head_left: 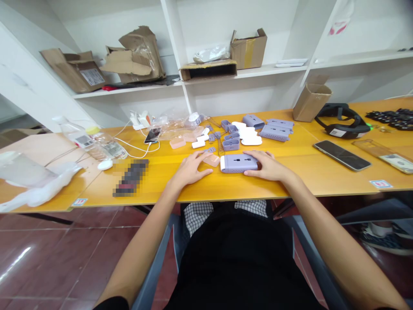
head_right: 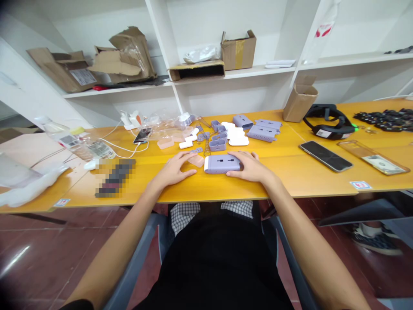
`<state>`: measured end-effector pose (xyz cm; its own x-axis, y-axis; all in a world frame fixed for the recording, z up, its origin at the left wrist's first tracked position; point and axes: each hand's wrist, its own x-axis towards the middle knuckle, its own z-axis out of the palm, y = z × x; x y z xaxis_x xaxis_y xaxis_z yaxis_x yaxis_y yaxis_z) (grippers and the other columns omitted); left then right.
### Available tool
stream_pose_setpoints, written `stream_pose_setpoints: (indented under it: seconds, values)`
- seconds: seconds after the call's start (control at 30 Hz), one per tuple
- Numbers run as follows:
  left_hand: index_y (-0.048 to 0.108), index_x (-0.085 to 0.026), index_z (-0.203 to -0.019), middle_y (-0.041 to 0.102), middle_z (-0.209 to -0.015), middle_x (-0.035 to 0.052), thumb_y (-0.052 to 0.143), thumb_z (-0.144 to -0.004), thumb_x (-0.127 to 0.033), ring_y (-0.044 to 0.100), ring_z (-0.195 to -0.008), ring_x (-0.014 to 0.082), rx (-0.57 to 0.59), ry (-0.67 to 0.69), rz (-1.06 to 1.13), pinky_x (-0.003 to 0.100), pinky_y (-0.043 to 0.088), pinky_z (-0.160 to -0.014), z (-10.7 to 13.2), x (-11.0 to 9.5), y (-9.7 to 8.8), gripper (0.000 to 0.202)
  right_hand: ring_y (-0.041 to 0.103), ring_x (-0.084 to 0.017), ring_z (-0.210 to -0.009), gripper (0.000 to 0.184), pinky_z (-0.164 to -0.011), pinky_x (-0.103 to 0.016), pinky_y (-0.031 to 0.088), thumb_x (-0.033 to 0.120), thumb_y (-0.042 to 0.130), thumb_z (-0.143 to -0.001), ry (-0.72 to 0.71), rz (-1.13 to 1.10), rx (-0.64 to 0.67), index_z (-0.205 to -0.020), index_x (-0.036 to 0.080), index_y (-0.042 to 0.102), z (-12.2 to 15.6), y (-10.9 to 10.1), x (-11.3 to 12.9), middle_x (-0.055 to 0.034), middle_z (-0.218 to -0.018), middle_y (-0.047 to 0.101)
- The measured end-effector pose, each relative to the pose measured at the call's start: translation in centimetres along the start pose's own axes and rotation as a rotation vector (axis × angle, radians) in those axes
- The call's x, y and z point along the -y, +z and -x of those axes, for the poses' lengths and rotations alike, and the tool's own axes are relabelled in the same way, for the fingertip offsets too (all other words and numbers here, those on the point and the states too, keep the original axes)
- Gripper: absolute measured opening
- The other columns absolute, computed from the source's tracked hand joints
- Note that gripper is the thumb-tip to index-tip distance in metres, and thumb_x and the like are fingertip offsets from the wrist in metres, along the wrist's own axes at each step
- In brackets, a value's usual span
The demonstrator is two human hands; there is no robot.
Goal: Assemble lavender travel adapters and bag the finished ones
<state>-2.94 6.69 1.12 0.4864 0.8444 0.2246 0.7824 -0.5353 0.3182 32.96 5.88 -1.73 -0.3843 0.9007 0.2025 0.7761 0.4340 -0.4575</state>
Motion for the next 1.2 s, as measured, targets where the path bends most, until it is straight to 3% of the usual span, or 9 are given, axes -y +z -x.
stream_pose_setpoints:
  seconds: [0.2,0.3,0.37,0.47,0.63,0.9,1.07,1.2]
  values:
    - [0.062,-0.025,-0.135,0.064,-0.144,0.0105,0.075,-0.094,-0.046,0.063,-0.134,0.0325,-0.15,-0.067,0.077,0.052,0.049,-0.119,-0.7,-1.9,1.3,0.047,0.051,-0.042,-0.149,0.081,-0.128,-0.07,0.023,0.073,0.07,-0.089,-0.03,-0.022,-0.013,-0.156,0.032,0.053,0.0,-0.1,-0.2,-0.0114,-0.159,0.061]
    - [0.062,-0.024,-0.125,0.062,-0.141,0.0115,0.076,-0.092,-0.043,0.064,-0.13,0.0322,-0.207,-0.087,0.122,0.052,0.05,-0.118,-1.0,-2.4,1.9,0.041,0.051,-0.043,-0.149,0.08,-0.127,-0.07,0.024,0.074,0.069,-0.089,-0.037,-0.019,-0.009,-0.157,0.033,0.053,0.1,-0.1,-0.3,-0.0114,-0.159,0.061]
    - [0.062,-0.025,-0.124,0.059,-0.148,0.0112,0.075,-0.091,-0.04,0.06,-0.138,0.0327,-0.185,-0.032,0.168,0.053,0.046,-0.122,-1.0,-2.4,1.9,0.038,0.052,-0.043,-0.149,0.081,-0.127,-0.07,0.024,0.074,0.069,-0.089,-0.04,-0.017,-0.011,-0.157,0.034,0.053,0.0,-0.1,-0.3,-0.0111,-0.159,0.061]
    - [0.063,-0.027,-0.122,0.065,-0.144,0.0081,0.073,-0.089,-0.034,0.061,-0.138,0.0319,-0.087,0.062,0.251,0.054,0.046,-0.122,-0.9,-2.1,1.3,0.035,0.052,-0.044,-0.148,0.081,-0.127,-0.071,0.024,0.074,0.069,-0.089,-0.041,-0.015,-0.018,-0.157,0.035,0.052,0.0,-0.1,-0.4,-0.0108,-0.158,0.062]
    - [0.061,-0.026,-0.129,0.066,-0.146,0.0086,0.074,-0.082,-0.029,0.064,-0.137,0.0316,0.031,0.077,0.377,0.055,0.048,-0.122,-0.6,-1.7,0.5,0.048,0.052,-0.044,-0.149,0.081,-0.127,-0.07,0.024,0.074,0.07,-0.089,-0.042,-0.027,-0.021,-0.157,0.034,0.053,0.0,-0.1,-0.4,-0.0105,-0.159,0.062]
    - [0.058,-0.025,-0.133,0.063,-0.149,0.0115,0.076,-0.078,-0.026,0.063,-0.14,0.0291,0.094,0.122,0.609,0.054,0.047,-0.125,-0.7,-2.2,1.5,0.058,0.057,-0.043,-0.145,0.08,-0.128,-0.071,0.021,0.075,0.076,-0.083,-0.039,-0.067,-0.011,-0.151,0.035,0.059,0.3,-0.4,-0.3,-0.009,-0.155,0.066]
    - [0.056,-0.027,-0.143,0.063,-0.152,0.0114,0.08,-0.081,-0.03,0.064,-0.139,0.0312,0.09,0.103,0.536,0.056,0.049,-0.123,-0.7,-2.3,1.8,0.066,0.055,-0.043,-0.147,0.081,-0.128,-0.072,0.018,0.076,0.078,-0.08,-0.059,-0.08,0.015,-0.149,0.037,0.061,0.3,-0.6,-0.3,-0.0085,-0.156,0.065]
    - [0.055,-0.029,-0.153,0.058,-0.16,0.0102,0.081,-0.084,-0.036,0.057,-0.147,0.0335,0.101,0.11,0.382,0.057,0.042,-0.128,-0.8,-2.3,1.6,0.074,0.055,-0.042,-0.147,0.081,-0.128,-0.072,0.02,0.076,0.078,-0.079,-0.065,-0.075,0.016,-0.148,0.037,0.061,0.3,-0.6,-0.4,-0.0084,-0.156,0.064]
